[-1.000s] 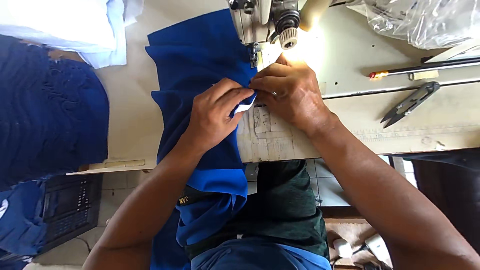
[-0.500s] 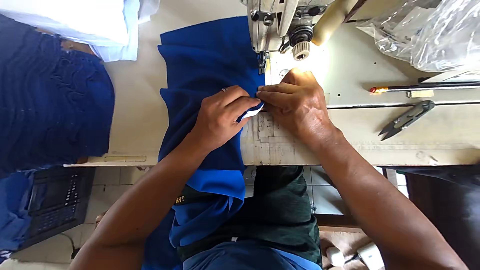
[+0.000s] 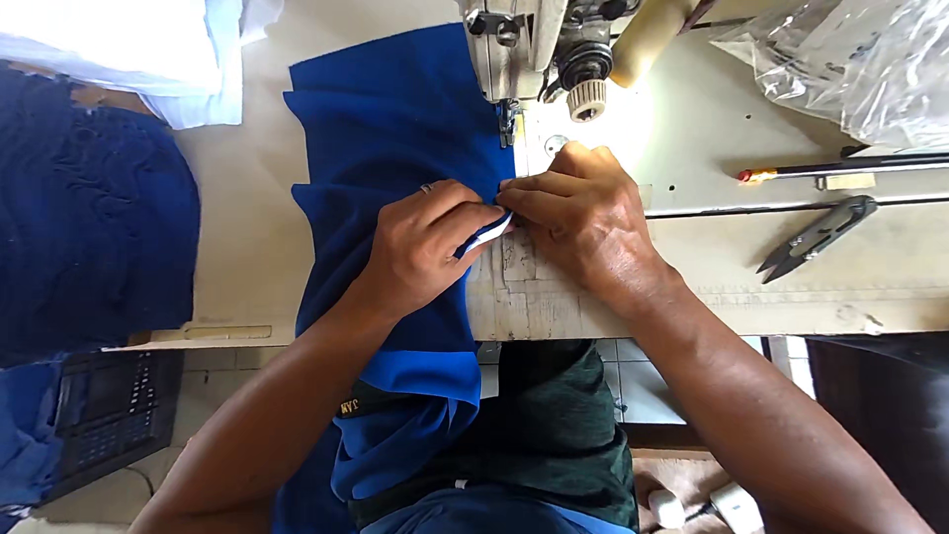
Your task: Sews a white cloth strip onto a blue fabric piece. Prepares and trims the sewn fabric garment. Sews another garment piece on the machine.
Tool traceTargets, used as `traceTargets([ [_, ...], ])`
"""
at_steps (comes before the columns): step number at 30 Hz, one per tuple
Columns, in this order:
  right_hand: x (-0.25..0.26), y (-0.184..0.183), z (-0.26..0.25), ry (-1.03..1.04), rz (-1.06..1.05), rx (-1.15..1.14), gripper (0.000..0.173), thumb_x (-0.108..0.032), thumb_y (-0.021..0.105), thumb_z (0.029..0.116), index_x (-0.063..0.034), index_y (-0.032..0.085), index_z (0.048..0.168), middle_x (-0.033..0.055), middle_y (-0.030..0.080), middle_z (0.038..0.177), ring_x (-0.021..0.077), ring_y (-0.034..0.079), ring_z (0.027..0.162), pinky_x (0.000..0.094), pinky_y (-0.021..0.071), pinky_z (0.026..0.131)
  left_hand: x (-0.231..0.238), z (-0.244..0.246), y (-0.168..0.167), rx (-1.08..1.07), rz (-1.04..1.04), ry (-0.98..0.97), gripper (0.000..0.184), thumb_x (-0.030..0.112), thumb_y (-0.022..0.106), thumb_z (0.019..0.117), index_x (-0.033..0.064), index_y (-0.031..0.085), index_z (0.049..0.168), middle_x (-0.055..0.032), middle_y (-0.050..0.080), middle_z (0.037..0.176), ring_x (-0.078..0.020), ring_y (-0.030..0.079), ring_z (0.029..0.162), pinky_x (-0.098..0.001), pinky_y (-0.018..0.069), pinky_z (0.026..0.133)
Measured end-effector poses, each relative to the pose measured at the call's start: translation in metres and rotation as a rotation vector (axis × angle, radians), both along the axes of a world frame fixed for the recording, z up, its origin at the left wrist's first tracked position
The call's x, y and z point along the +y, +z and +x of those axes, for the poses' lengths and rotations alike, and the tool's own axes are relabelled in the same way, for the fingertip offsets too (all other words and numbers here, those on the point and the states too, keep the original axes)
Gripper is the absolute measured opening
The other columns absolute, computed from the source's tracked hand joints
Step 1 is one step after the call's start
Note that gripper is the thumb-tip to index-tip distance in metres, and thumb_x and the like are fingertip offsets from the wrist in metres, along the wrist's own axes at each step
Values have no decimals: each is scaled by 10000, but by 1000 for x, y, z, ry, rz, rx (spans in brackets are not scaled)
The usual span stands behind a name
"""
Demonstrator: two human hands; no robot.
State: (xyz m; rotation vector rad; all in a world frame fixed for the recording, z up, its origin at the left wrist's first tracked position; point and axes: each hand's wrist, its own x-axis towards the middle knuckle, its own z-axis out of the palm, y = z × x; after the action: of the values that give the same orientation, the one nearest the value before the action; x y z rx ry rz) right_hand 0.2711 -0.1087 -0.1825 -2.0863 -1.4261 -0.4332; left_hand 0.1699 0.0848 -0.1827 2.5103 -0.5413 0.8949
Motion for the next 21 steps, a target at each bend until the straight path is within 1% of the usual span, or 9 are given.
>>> traceTargets([
  [2, 0, 0, 2, -5, 11, 7, 224, -113, 596, 998, -161, 813, 1031, 3, 783, 1056, 218, 641, 864, 380, 419, 745, 0, 1, 0, -1, 5, 4, 112, 86, 762, 918, -4, 781, 981, -150, 724, 911, -193, 699, 852, -262, 560, 767],
  [4, 1, -1, 5, -19, 11, 10, 215, -148, 601, 1011, -164, 814, 1036, -4, 783, 1090, 214, 646, 874, 380, 422, 752, 1, 5, 0, -2, 25, 29, 108, 87, 755, 921, 7, 785, 988, -146, 729, 913, -198, 702, 851, -265, 558, 756],
  [6, 4, -2, 9, -42, 10, 1, 223, -147, 593, 1012, -169, 813, 1041, -11, 781, 1112, 215, 655, 892, 383, 431, 774, 3, 12, -1, -5, 42, 60, 113, 102, 752, 928, 20, 789, 996, -149, 737, 917, -211, 707, 853, -281, 556, 747],
  [8, 7, -3, 12, -60, -1, 4, 233, -146, 582, 1015, -177, 810, 1054, -15, 778, 1129, 220, 660, 914, 389, 438, 806, 5, 16, -1, 0, 62, 90, 131, 142, 750, 939, 35, 789, 1003, -144, 739, 926, -229, 704, 873, -307, 553, 767],
  [11, 7, -3, 14, -66, -4, 21, 229, -151, 588, 1012, -182, 810, 1062, -11, 773, 1139, 221, 655, 931, 389, 439, 827, 2, 16, 0, -8, 76, 123, 180, 220, 738, 957, 59, 796, 1010, -135, 737, 929, -270, 658, 893, -373, 497, 799],
  [13, 7, -5, 15, -58, 11, 44, 221, -147, 599, 1007, -184, 812, 1054, -15, 774, 1135, 216, 655, 922, 386, 442, 818, -3, 10, 2, 0, 80, 147, 186, 225, 731, 960, 64, 796, 1024, -136, 719, 959, -299, 634, 948, -408, 475, 839],
  [14, 7, -5, 16, -48, 21, 64, 219, -144, 603, 1002, -182, 814, 1047, -14, 775, 1126, 214, 653, 919, 383, 441, 815, -5, 6, 4, -3, 78, 159, 181, 217, 734, 956, 62, 796, 1025, -135, 711, 954, -300, 628, 947, -411, 471, 836],
  [18, 9, -4, 22, 16, 41, 132, 208, -145, 597, 1000, -148, 804, 1026, 24, 766, 1069, 226, 669, 947, 389, 478, 841, -5, -4, 6, 19, 50, 192, 175, 185, 739, 956, 51, 792, 1055, -120, 746, 896, -258, 669, 857, -400, 485, 786],
  [21, 11, -3, 25, 61, 18, 161, 202, -174, 592, 1011, -123, 786, 1025, 59, 742, 1049, 263, 651, 976, 408, 478, 827, -2, -6, 9, 47, -7, 220, 181, 166, 728, 971, 31, 786, 1076, -127, 739, 853, -207, 660, 762, -334, 493, 732],
])
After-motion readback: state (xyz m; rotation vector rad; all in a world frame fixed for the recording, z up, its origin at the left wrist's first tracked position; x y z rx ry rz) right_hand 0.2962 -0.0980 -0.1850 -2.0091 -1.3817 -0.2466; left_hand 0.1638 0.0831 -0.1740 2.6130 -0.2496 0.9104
